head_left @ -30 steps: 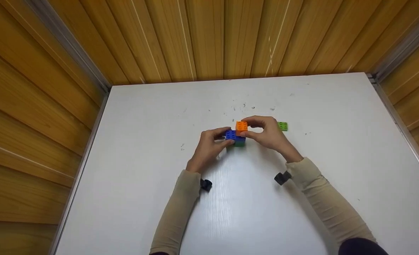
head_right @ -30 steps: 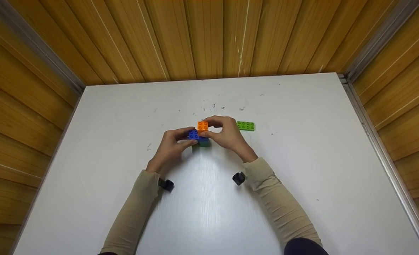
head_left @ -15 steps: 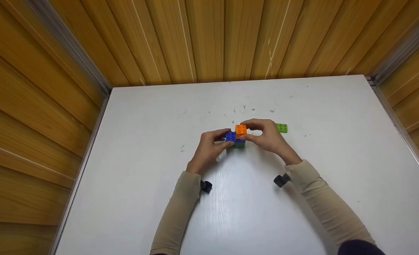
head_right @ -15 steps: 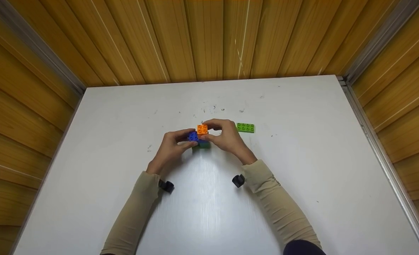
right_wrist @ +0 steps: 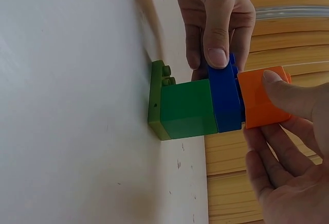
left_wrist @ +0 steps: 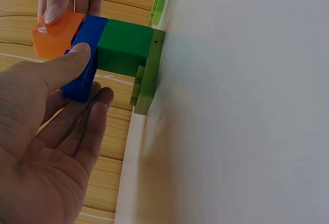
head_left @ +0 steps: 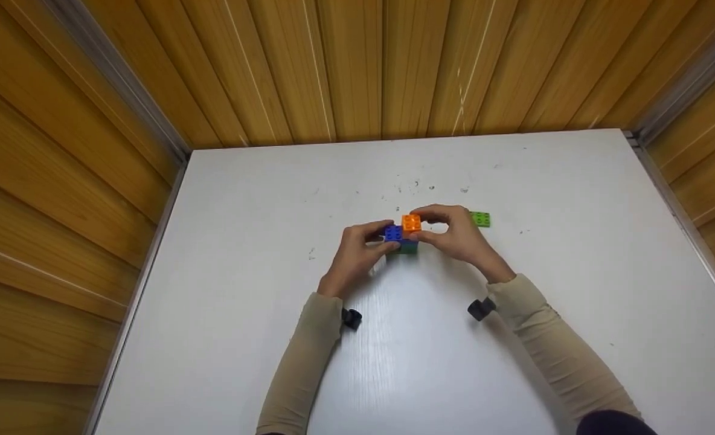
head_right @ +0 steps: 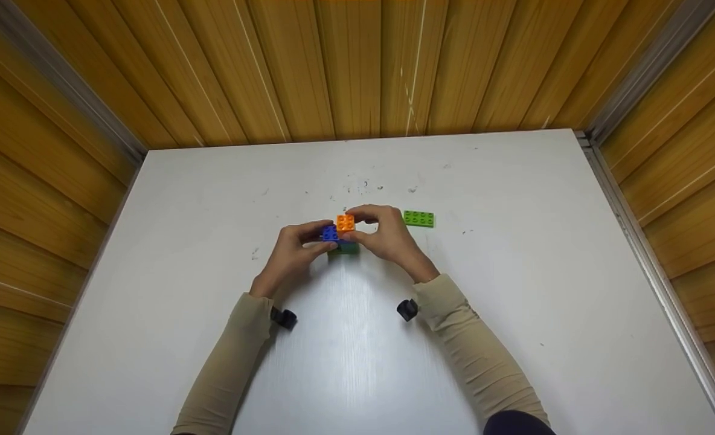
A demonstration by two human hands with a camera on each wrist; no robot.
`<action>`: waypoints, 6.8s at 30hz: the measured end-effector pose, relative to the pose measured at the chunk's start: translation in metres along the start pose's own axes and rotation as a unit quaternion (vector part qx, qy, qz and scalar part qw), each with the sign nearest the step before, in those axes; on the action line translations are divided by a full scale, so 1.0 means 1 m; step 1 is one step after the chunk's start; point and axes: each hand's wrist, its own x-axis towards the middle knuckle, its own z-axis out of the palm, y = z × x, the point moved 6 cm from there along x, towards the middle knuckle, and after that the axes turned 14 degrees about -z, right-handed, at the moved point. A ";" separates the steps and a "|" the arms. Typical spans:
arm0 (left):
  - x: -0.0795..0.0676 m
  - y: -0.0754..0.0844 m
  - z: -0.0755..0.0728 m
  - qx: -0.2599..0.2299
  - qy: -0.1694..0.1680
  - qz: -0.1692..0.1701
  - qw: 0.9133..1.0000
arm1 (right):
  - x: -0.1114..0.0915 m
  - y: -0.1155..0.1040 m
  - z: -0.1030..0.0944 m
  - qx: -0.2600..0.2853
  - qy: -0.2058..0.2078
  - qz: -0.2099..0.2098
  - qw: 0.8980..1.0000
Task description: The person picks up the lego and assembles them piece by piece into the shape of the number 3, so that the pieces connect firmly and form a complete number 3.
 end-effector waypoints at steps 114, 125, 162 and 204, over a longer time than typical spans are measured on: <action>0.003 -0.003 0.000 -0.053 -0.003 -0.022 0.998 | -0.018 0.026 -0.042 -0.087 0.016 0.029 0.996; 0.002 -0.003 0.001 -0.040 0.001 -0.006 0.999 | -0.026 0.054 -0.061 -0.101 0.017 0.046 0.994; 0.001 -0.003 0.000 -0.025 0.009 -0.013 1.000 | -0.045 0.110 -0.087 -0.150 -0.056 0.098 0.982; 0.001 0.001 0.000 -0.024 0.005 -0.008 1.000 | -0.012 0.047 -0.083 -0.098 0.003 0.035 0.995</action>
